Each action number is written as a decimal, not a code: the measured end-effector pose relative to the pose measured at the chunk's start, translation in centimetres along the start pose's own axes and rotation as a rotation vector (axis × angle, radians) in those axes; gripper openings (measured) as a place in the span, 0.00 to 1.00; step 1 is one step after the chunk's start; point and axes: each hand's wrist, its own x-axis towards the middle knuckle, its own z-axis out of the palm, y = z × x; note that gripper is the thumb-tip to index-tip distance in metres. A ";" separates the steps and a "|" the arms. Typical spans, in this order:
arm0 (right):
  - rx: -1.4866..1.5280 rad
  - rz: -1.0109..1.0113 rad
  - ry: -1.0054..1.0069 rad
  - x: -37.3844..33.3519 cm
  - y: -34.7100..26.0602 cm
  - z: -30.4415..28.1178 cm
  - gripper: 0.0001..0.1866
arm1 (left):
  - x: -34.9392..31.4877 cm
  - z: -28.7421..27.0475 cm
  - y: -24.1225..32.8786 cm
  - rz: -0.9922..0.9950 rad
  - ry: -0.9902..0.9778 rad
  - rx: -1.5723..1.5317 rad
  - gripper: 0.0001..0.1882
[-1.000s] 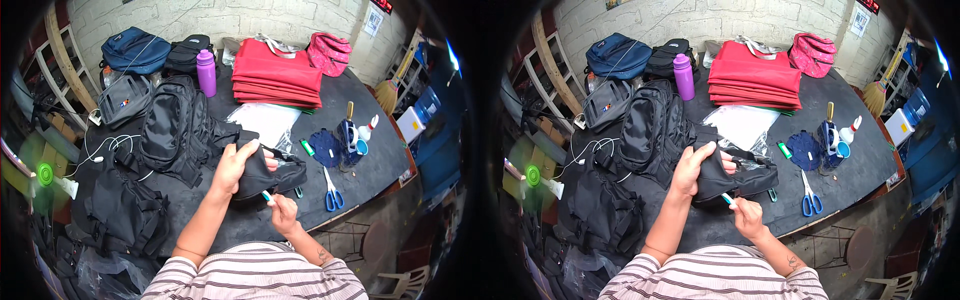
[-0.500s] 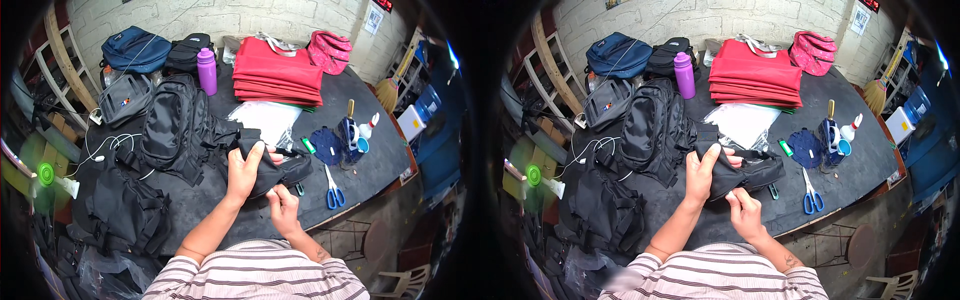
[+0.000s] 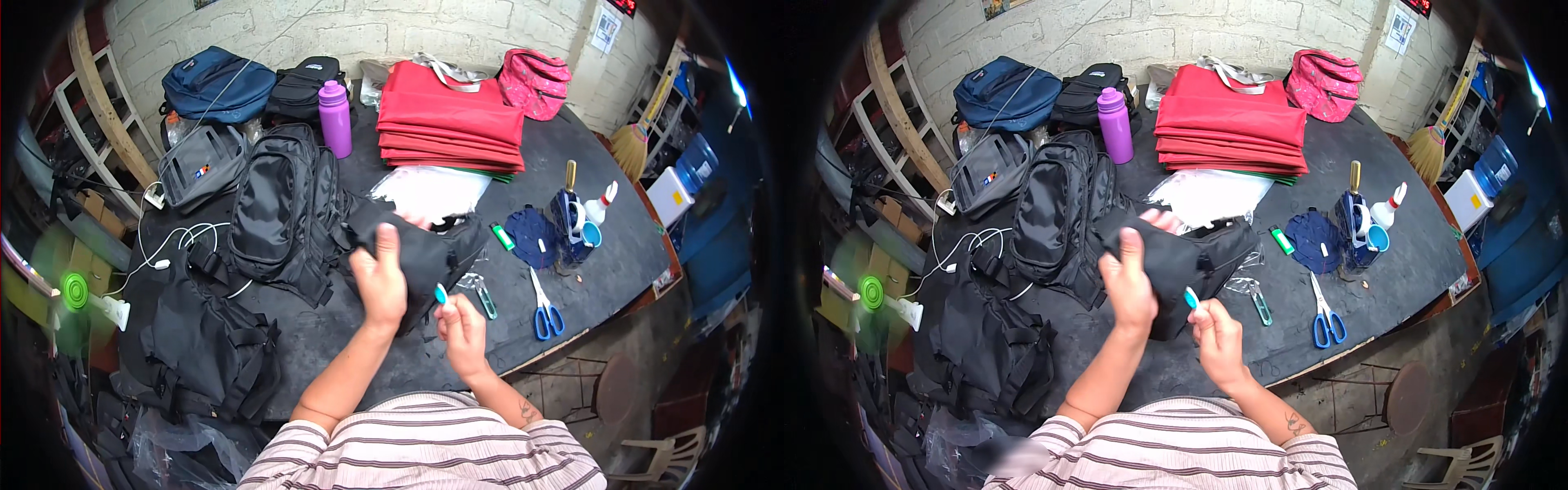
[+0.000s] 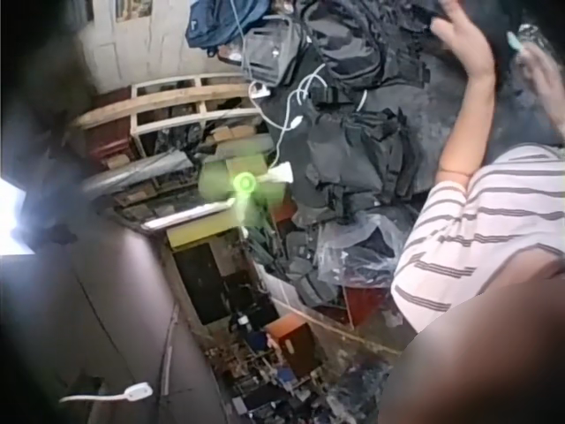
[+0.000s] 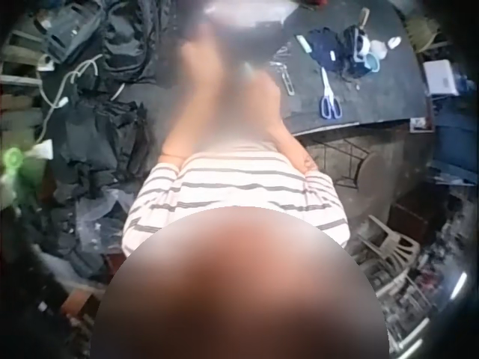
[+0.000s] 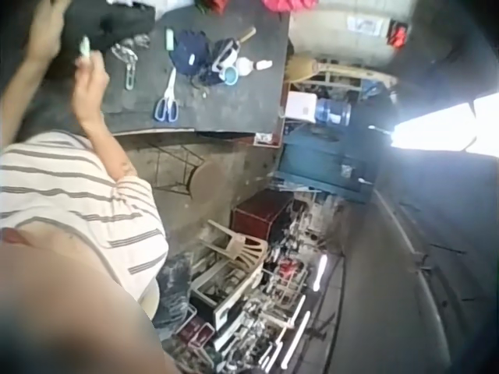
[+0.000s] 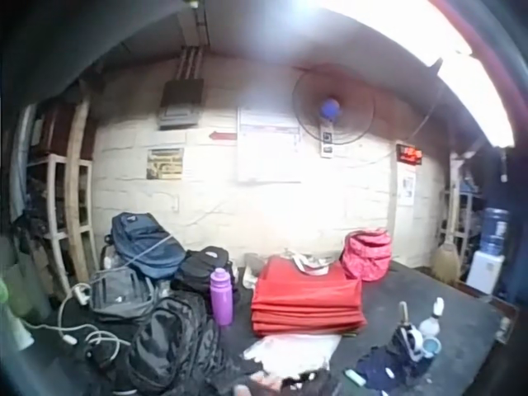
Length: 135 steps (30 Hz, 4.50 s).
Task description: Trimming loose threads from black textile bags using a thread cutter and scissors in a workshop setting.
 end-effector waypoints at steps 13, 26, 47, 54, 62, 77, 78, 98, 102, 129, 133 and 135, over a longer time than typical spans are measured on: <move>-0.813 -0.221 -0.452 2.3 -7.5 -5.6 0.08 | 6.9 0.8 2.5 0.065 -0.337 0.737 0.18; 0.602 -0.006 -0.226 4.0 2.2 -6.9 0.16 | 6.1 -2.6 4.6 -0.377 -0.498 0.613 0.26; 0.813 0.151 -0.088 0.8 -0.3 -0.3 0.13 | 2.2 0.4 1.5 -0.265 -0.312 -0.085 0.19; 1.012 0.394 -0.316 1.5 -2.5 -0.6 0.12 | 2.2 -1.0 0.2 -0.303 -0.222 -0.142 0.18; -0.400 -0.540 0.144 1.3 1.1 -0.5 0.04 | 3.7 -1.6 -0.1 -0.220 -0.130 -0.213 0.16; -0.259 -0.352 0.148 1.3 0.1 1.3 0.13 | 1.3 -0.7 -1.2 0.138 -0.031 0.123 0.25; -0.260 -0.355 0.148 1.3 0.1 1.2 0.13 | 1.0 -0.1 -1.0 0.123 0.015 0.069 0.25; 0.810 0.379 -0.357 1.9 -2.1 -1.6 0.13 | 0.0 -0.1 -1.4 -0.226 0.016 -0.150 0.07; -0.258 -0.080 -0.056 0.7 -1.2 -2.9 0.07 | 1.4 0.2 0.7 -0.124 0.000 -0.261 0.04; 0.167 -0.059 -0.118 1.1 -0.9 -4.9 0.12 | 0.5 1.4 0.2 -0.239 -0.263 0.156 0.11; 1.624 0.967 -0.689 2.6 0.5 -5.6 0.17 | 0.5 1.9 -0.4 -0.150 -0.304 0.176 0.09; 1.223 0.718 -0.552 2.2 -0.6 -5.3 0.18 | 0.8 1.9 -0.4 -0.190 -0.256 0.159 0.08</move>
